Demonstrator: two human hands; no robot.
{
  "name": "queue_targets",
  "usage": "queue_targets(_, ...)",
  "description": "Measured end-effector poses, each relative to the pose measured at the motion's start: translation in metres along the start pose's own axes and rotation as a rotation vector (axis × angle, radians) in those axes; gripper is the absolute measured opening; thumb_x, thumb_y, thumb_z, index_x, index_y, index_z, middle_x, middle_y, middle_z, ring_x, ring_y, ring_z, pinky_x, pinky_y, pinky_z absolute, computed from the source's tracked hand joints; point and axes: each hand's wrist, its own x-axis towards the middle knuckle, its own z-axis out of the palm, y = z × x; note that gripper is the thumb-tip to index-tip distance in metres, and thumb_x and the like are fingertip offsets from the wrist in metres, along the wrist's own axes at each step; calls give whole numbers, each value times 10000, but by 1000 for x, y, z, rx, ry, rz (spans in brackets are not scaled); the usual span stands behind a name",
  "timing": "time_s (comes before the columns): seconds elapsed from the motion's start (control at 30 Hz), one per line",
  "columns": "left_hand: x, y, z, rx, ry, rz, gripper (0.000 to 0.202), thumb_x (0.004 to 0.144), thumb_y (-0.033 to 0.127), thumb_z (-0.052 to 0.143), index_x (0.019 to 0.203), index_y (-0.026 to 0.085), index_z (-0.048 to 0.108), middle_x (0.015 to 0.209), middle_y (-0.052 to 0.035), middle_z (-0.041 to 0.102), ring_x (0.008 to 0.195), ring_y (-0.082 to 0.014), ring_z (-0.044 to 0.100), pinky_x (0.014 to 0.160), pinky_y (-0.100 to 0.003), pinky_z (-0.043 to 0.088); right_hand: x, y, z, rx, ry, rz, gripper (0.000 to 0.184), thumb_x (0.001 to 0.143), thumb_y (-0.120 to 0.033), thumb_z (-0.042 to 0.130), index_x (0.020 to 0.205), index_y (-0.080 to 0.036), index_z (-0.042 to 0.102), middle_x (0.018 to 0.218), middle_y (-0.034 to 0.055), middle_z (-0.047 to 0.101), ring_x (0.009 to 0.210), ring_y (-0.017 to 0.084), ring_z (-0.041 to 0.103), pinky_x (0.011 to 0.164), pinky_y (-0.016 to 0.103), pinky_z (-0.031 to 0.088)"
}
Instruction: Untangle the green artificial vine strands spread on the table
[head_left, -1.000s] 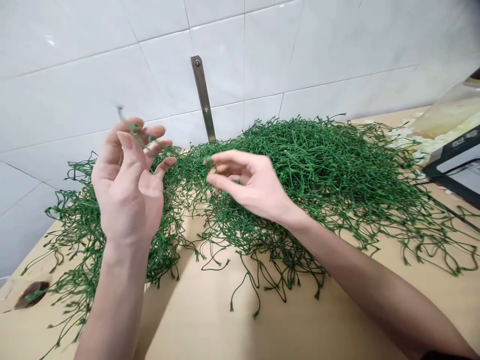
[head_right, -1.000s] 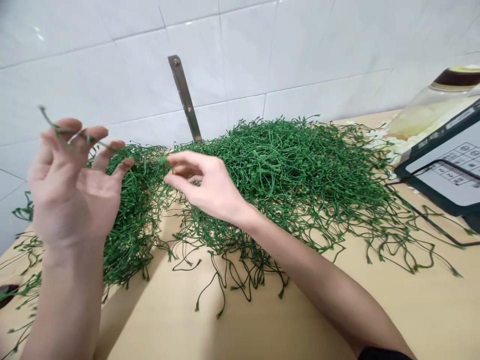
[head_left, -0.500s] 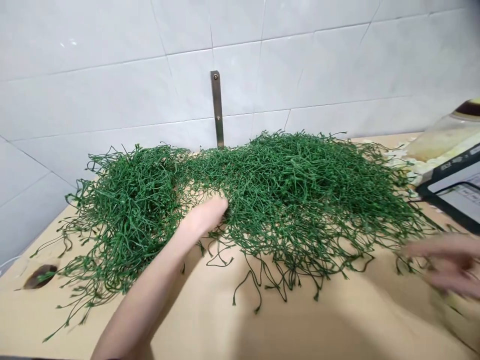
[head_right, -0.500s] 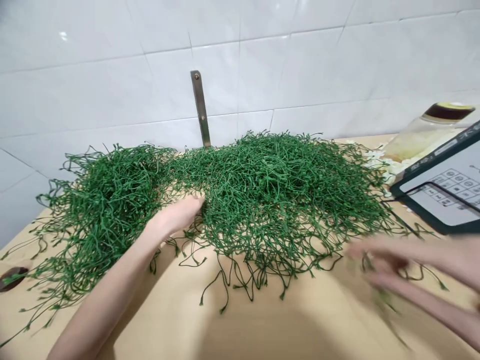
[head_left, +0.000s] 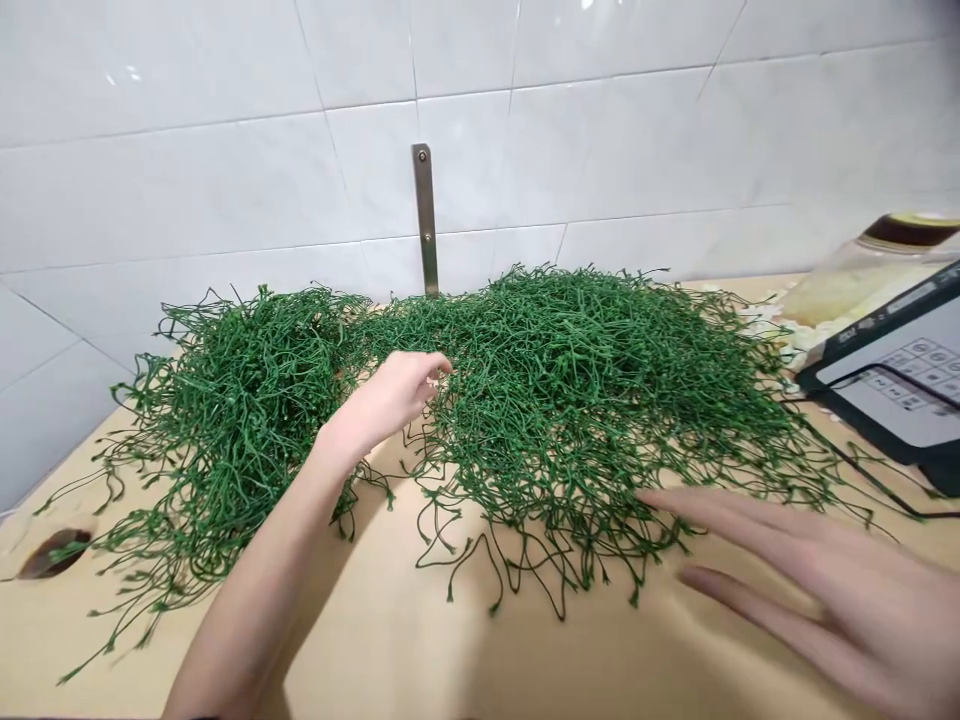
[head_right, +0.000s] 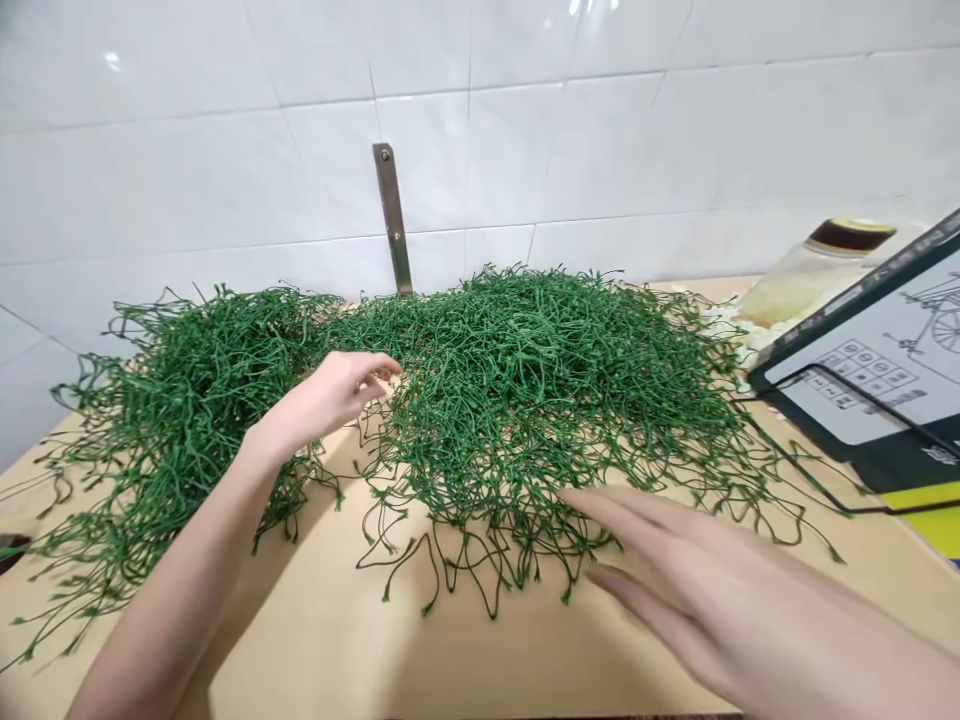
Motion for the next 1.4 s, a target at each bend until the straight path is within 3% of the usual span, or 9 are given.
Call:
queue_targets(0.1, 1, -5, 15, 111, -280, 8, 551, 782, 74, 596, 1320, 180, 540, 1268, -138, 620, 1076, -251, 624, 822, -331, 510, 47, -39, 16, -33, -315, -224, 628, 921, -368, 494, 1505, -416, 268, 1535, 41, 384, 1308, 319, 510, 992, 516, 537)
queue_targets(0.2, 7, -8, 26, 87, -301, 39, 308, 808, 106, 583, 1106, 154, 645, 1034, -101, 677, 913, -217, 647, 763, -311, 507, 87, -71, 44, -126, -450, -257, 845, 828, -320, 683, 1538, -316, 224, 1615, 131, 106, 1443, 416, 230, 1073, 587, 418)
queue_targets(0.3, 10, -10, 21, 90, -73, 53, 169, 834, 91, 511, 841, 151, 668, 907, -80, 647, 821, -192, 623, 757, -322, 498, 116, -82, 70, -224, -485, -220, 826, 842, -403, 671, 1535, -282, 239, 1606, 188, 94, 1432, 485, 181, 997, 717, 382)
queue_targets(0.53, 0, -4, -17, 7, 632, 135, 142, 844, 140, 557, 780, 188, 674, 946, -68, 651, 877, -201, 615, 789, -354, 502, 150, -66, 86, -323, -288, -242, 529, 922, -352, 559, 1429, -249, 448, 1553, 196, 303, 1322, 430, 423, 883, 584, 530)
queue_targets(0.67, 1, -4, -17, -169, 815, 100, 87, 852, 215, 609, 846, 216, 697, 1017, -66, 675, 958, -212, 618, 798, -349, 529, 160, -59, 89, -284, -206, -242, 442, 939, -300, 506, 1375, -225, 490, 1468, 178, 418, 1236, 386, 474, 752, 471, 584)
queue_targets(0.87, -1, -9, -17, -45, 186, 47, 366, 961, 285, 425, 1280, 206, 587, 1407, -118, 553, 1275, -249, 533, 1055, -454, 432, 173, -59, 81, -234, -153, -128, 428, 956, -272, 415, 1374, -221, 489, 1394, 154, 497, 1163, 342, 526, 656, 407, 564)
queue_targets(1.13, -27, -46, -49, 195, 109, -211, 357, 914, 333, 456, 1200, 221, 639, 1044, -96, 738, 921, -253, 695, 777, -352, 547, 176, -56, 36, -124, -392, 7, 642, 871, -658, 475, 1364, -253, 548, 1546, 161, 335, 1220, 415, 546, 913, 571, 495)
queue_targets(1.27, -30, -67, -49, 321, -225, -466, 451, 780, 384, 625, 1220, 287, 623, 1172, -92, 695, 1001, -280, 669, 797, -354, 538, 178, -80, 16, -201, -450, 16, 642, 794, -496, 695, 1351, -211, 552, 1494, 211, 396, 1103, 418, 616, 849, 531, 533)
queue_targets(1.4, -26, -69, -48, 422, -293, -599, 532, 741, 366, 654, 1266, 293, 603, 1244, -132, 654, 1075, -334, 640, 841, -405, 522, 185, -119, 29, -133, -348, -234, 349, 886, -314, 608, 1192, -148, 636, 1238, 192, 606, 1079, 373, 609, 819, 500, 542)
